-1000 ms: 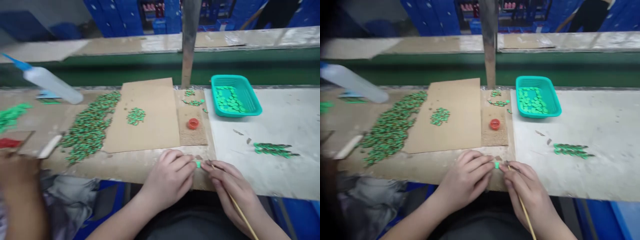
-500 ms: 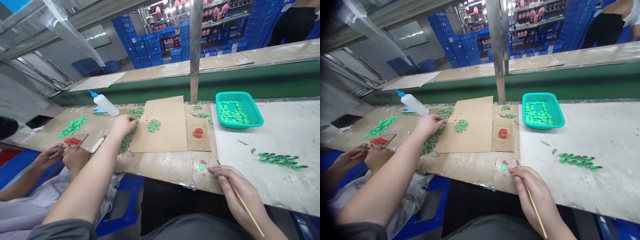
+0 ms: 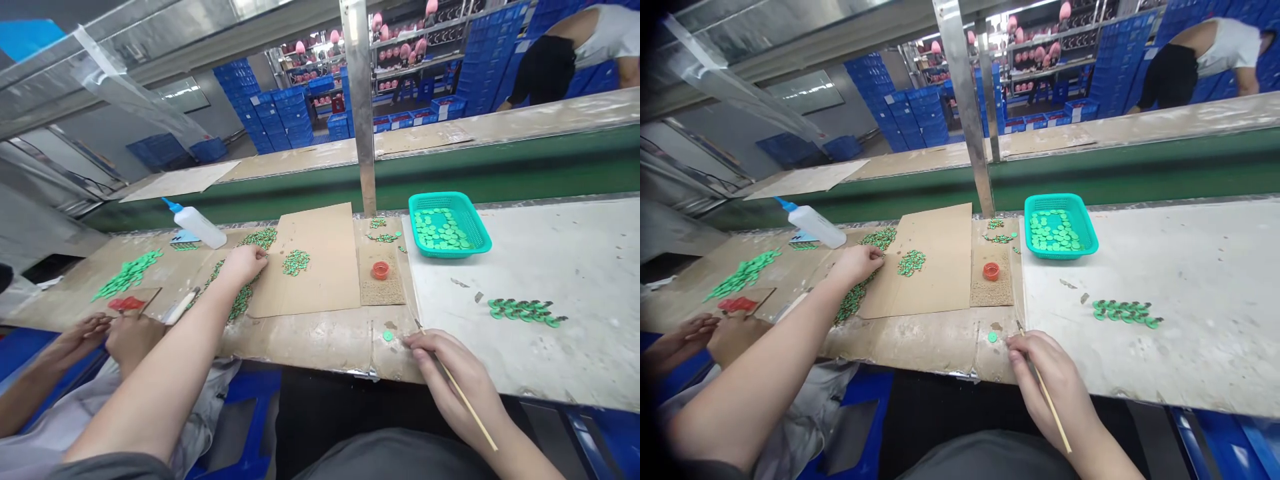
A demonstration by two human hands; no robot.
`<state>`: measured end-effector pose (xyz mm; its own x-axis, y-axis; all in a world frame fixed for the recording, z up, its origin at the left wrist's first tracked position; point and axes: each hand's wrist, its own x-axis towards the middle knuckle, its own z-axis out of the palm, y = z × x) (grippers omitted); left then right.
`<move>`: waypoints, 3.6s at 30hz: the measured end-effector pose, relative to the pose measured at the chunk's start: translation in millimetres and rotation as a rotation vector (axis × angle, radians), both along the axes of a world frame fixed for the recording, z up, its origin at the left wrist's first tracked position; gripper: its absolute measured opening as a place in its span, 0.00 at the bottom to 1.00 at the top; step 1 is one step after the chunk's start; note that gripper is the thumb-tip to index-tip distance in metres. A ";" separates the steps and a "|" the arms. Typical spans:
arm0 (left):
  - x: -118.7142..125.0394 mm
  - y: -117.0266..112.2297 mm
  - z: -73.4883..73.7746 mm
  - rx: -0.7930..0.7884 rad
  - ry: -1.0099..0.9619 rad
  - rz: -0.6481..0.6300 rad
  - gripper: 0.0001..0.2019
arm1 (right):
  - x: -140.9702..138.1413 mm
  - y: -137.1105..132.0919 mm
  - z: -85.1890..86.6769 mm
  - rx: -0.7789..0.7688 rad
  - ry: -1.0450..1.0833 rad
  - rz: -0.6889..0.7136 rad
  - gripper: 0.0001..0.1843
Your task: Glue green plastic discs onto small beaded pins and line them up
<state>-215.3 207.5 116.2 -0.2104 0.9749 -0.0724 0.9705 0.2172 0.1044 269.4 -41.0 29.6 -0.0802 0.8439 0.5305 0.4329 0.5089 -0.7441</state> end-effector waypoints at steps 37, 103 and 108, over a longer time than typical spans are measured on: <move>244.4 -234.3 -30.3 0.350 -1.252 -0.557 0.06 | -22.0 -12.8 53.8 -0.901 0.804 0.294 0.20; 223.3 -159.5 -56.7 0.279 -0.751 -0.854 0.06 | 2.6 51.1 20.8 -0.138 -0.369 0.126 0.13; 224.7 -161.3 -55.5 0.279 -0.762 -0.840 0.06 | -0.4 50.4 21.4 -0.080 -0.402 0.168 0.18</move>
<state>9.4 46.2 60.7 0.5138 0.7891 0.3368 0.4640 -0.5857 0.6646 268.9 9.4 51.0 -0.4068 0.8384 0.3629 0.6118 0.5450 -0.5733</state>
